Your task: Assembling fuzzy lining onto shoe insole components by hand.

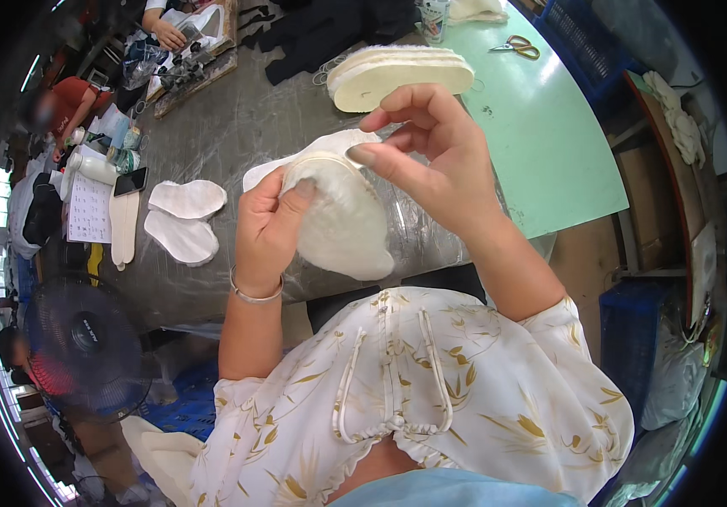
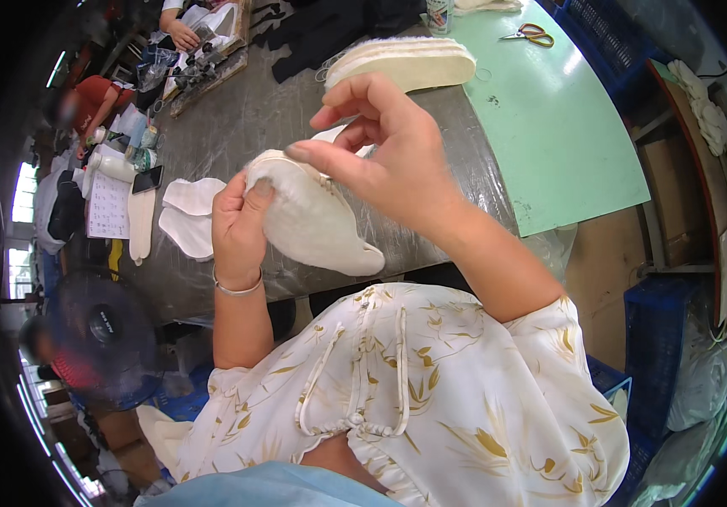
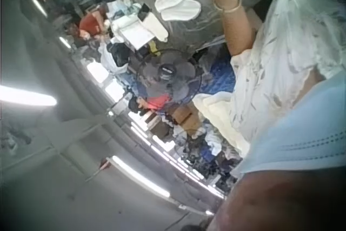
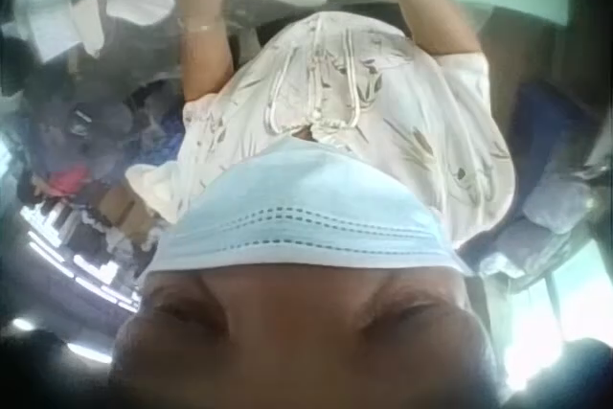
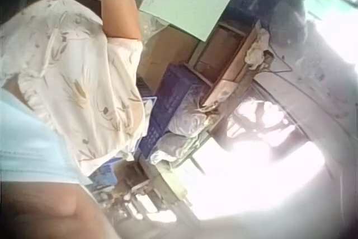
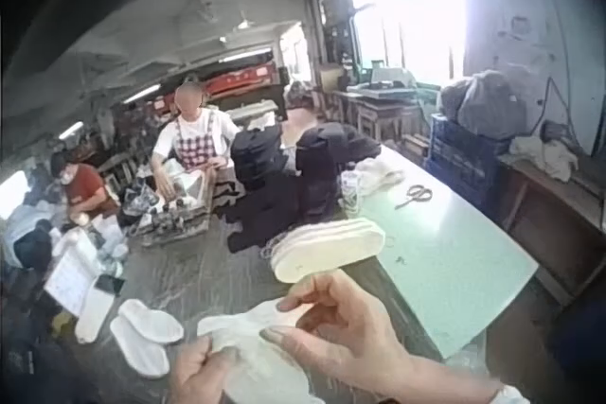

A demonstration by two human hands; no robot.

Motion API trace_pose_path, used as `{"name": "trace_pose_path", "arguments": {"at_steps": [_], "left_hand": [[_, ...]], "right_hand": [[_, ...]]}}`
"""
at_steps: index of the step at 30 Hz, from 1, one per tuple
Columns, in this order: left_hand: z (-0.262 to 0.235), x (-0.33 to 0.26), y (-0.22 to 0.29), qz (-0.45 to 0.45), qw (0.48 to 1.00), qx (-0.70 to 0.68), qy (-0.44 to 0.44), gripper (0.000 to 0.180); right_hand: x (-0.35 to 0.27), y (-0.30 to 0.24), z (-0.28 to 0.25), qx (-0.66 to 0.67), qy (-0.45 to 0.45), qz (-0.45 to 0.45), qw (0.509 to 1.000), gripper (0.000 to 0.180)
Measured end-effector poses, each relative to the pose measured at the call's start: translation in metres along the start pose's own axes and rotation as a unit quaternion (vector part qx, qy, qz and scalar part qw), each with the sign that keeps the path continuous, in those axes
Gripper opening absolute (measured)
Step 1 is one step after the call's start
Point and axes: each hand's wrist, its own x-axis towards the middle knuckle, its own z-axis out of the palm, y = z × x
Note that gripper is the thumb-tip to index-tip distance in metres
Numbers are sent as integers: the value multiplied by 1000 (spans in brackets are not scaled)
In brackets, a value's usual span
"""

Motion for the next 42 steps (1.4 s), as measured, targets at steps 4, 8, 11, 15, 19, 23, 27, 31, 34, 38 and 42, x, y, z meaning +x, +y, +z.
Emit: {"name": "trace_pose_path", "arguments": {"at_steps": [4,8,11,15,19,23,27,31,34,38,42], "left_hand": [[-3,1,-9,21,999,-25,-11,31],[-3,3,-13,15,999,-34,-31,31],[-1,4,-12,14,999,-26,-40,32],[-4,10,-14,-10,998,-41,-45,35],[-5,31,-13,14,999,-29,-33,28],[-19,47,-15,-16,997,-71,-8,23],[-35,49,-24,-7,988,-153,26,23],[-37,51,-30,7,982,-186,16,22],[-36,53,-34,9,980,-196,20,22],[-31,56,-35,6,981,-191,30,22],[-32,57,-33,5,985,-153,81,20]], "right_hand": [[-19,13,-10,20,-82,62,995,23],[-24,13,-5,12,-84,24,996,20],[-20,12,-4,-25,-77,4,997,15],[-14,10,-2,-27,-51,30,998,12],[2,16,1,-74,-48,39,995,14],[20,28,-8,-11,-135,118,984,25],[10,37,-18,50,-170,149,973,35],[-2,54,-27,-20,-162,115,980,29],[-8,50,-20,-29,-136,69,988,23],[-5,51,-20,-76,-117,70,988,18],[7,48,-31,-37,-195,169,966,29]]}}
